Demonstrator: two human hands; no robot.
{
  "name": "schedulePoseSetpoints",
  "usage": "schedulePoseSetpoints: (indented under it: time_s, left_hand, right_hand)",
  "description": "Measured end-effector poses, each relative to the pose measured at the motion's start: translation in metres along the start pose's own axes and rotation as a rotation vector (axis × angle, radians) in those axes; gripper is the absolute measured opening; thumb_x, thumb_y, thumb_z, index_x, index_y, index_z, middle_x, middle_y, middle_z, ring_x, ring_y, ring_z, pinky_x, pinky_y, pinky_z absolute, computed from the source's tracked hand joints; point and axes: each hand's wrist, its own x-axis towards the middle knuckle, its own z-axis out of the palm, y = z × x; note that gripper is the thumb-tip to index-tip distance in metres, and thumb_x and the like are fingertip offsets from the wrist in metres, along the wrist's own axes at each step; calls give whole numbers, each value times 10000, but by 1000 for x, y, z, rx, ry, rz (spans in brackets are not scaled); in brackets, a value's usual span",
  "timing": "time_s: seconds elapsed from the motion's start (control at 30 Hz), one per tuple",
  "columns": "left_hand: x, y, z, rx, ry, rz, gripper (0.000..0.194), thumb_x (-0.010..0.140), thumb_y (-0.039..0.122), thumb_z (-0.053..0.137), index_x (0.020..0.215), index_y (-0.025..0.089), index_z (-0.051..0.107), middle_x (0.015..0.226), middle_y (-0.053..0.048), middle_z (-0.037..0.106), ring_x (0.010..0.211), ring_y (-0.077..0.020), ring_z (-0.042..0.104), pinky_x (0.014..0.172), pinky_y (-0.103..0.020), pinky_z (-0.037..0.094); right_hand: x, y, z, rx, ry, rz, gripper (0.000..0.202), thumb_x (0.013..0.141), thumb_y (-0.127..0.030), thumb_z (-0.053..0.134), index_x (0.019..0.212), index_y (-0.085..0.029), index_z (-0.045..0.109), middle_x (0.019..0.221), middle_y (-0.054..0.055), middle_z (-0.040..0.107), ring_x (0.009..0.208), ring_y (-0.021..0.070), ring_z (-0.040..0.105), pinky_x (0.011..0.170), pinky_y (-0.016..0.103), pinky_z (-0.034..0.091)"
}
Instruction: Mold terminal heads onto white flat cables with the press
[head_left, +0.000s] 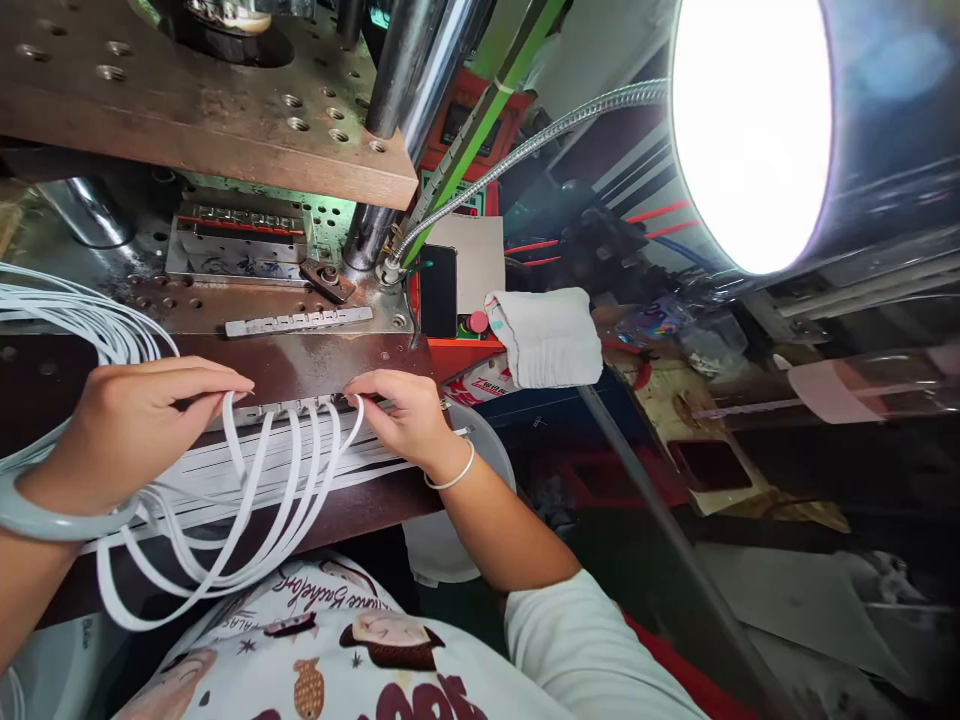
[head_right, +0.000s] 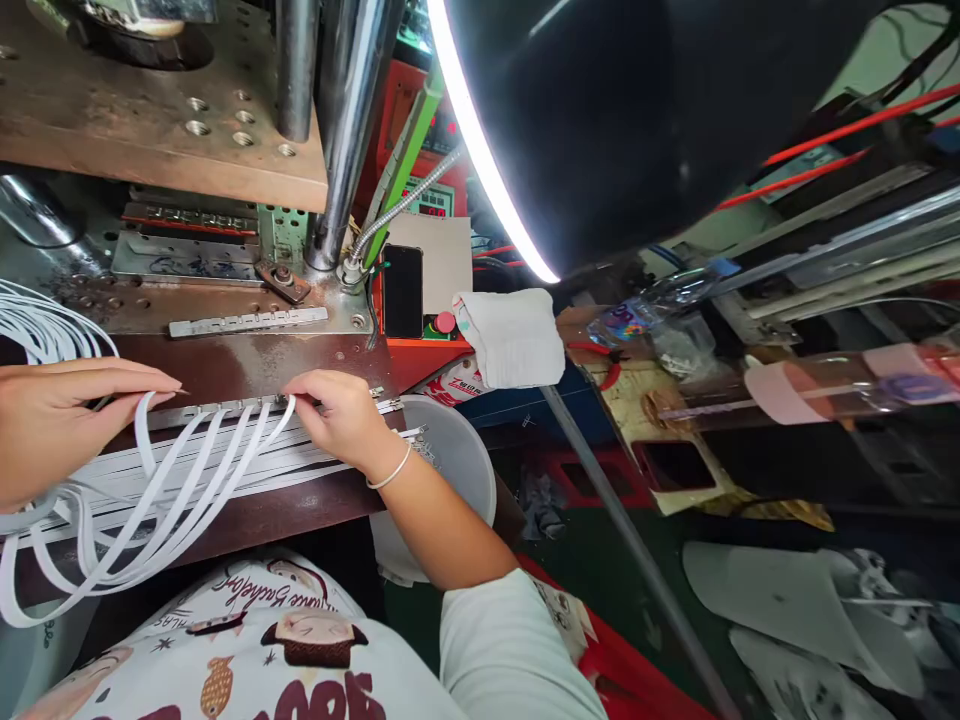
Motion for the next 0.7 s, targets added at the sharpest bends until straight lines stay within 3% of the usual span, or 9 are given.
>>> schedulePoseSetpoints:
  time_s: [0.1, 0.17, 0.3, 0.53, 0.7]
  left_hand:
    - [0, 0, 1, -58, -61, -122, 187, 939, 300, 622, 878, 254, 793, 826, 76, 800, 696, -111, 728, 730, -208, 581]
    - [0, -1, 2, -50, -108, -109, 190, 928, 299, 607, 873, 255, 783, 801, 83, 795, 651, -107, 715, 680, -205, 562]
    - [-2, -5, 4, 77, -119, 65, 240, 957, 173, 534, 905, 198, 768, 822, 31, 795, 716, -122, 733, 715, -225, 545]
    - [-3, -2, -5, 240, -107, 419, 271, 933, 32, 487, 928, 131, 739, 900, -69, 799, 797, -199, 745, 807, -344, 580]
    - [-2, 4, -8, 248, -148, 501, 284, 917, 17, 485, 968, 132, 740, 928, -93, 787, 845, -229, 731, 863, -389, 573]
  right_hand:
    - [-1, 0, 2, -47, -3, -128, 181, 958, -93, 536, 934, -182, 692, 874, 76, 785, 771, 161, 723, 739, 284, 580]
    - [0, 0, 3, -38, -3, -194, 193, 956, -74, 522, 945, -184, 680, 879, 80, 783, 764, 164, 717, 726, 292, 575]
    - [1, -1, 3, 22, 50, -161, 168, 951, -75, 553, 938, -194, 671, 882, 69, 780, 781, 163, 716, 738, 301, 578]
    - [1, 1, 5, -4, -11, -126, 184, 959, -83, 517, 936, -195, 662, 874, 73, 772, 768, 171, 685, 725, 321, 557]
    - [2, 2, 3, -11, -7, -142, 206, 971, -90, 493, 938, -194, 668, 888, 76, 760, 808, 179, 681, 743, 339, 547]
